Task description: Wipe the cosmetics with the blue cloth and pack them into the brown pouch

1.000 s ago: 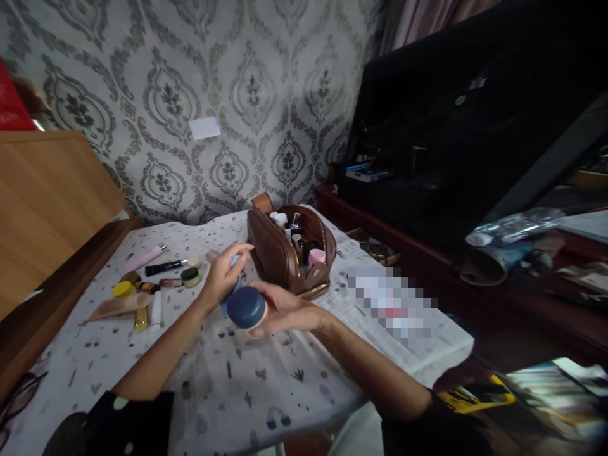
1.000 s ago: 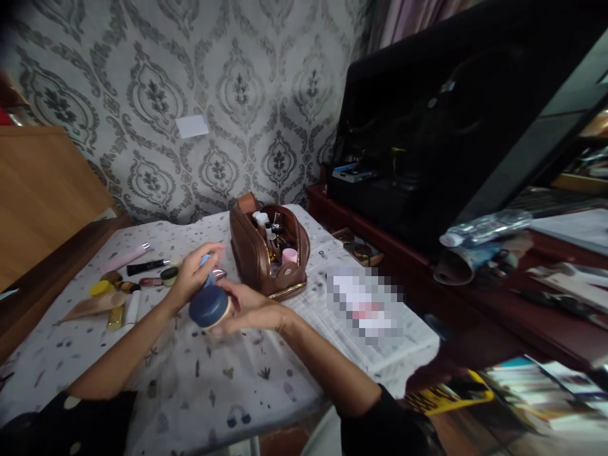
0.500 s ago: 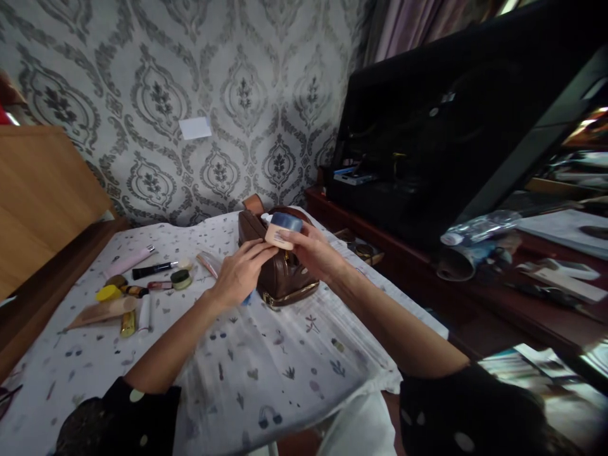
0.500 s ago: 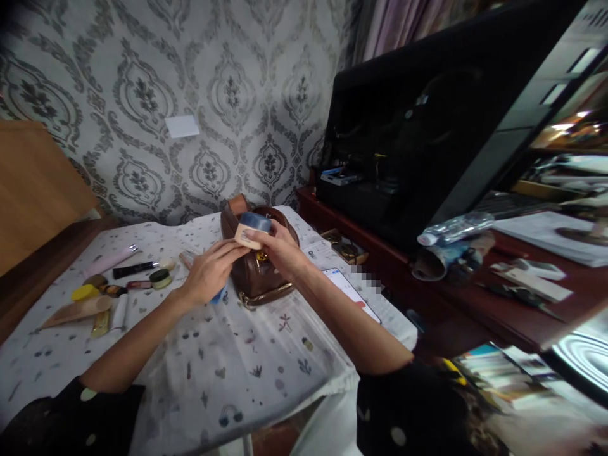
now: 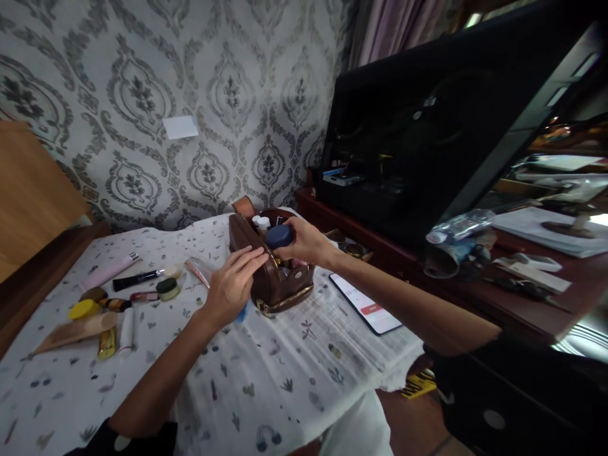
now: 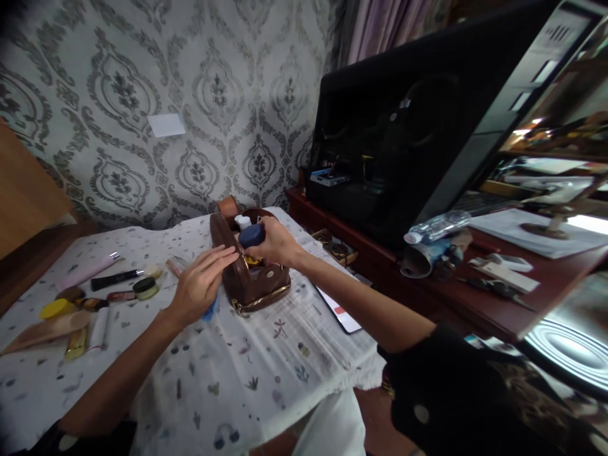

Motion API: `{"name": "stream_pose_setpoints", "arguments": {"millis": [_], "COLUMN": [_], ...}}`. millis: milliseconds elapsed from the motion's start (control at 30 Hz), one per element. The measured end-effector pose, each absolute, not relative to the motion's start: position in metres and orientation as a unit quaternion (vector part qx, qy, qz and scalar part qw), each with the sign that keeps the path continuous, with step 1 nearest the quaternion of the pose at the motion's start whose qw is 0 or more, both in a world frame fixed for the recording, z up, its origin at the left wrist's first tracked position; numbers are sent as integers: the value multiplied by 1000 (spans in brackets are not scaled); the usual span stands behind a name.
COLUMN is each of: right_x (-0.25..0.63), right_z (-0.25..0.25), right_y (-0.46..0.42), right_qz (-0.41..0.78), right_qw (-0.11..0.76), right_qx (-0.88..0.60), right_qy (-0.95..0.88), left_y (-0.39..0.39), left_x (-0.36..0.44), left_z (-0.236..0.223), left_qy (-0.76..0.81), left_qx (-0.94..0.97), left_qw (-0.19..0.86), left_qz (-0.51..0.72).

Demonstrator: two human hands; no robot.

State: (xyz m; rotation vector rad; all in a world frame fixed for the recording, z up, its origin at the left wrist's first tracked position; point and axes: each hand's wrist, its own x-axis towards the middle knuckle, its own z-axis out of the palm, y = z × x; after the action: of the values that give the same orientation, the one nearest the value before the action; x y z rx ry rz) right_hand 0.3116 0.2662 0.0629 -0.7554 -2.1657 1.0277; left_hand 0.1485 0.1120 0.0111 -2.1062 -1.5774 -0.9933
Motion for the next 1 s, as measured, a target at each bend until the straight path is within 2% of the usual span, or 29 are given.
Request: {"name": "stream_pose_setpoints", "arguments": {"millis": [133, 300, 633, 1000], "right_x": [308, 302, 297, 301], "right_z": [71, 72, 75, 83], "right_y": [263, 268, 261, 252], "right_qz": [258, 134, 101, -3], "right_qw": [293, 219, 161, -24], "right_qx": [-249, -247, -241, -276], "right_qy": [-886, -934, -952, -961], "left_y": [112, 113, 112, 114], "left_x": [148, 147, 147, 146], "left_z": [9, 8, 8, 9], "left_qy": [-551, -540, -533, -530], "left_qx": [-740, -745, -748, -748], "left_qw": [154, 154, 158, 161], "left_qz": [-353, -360, -363, -366]}}
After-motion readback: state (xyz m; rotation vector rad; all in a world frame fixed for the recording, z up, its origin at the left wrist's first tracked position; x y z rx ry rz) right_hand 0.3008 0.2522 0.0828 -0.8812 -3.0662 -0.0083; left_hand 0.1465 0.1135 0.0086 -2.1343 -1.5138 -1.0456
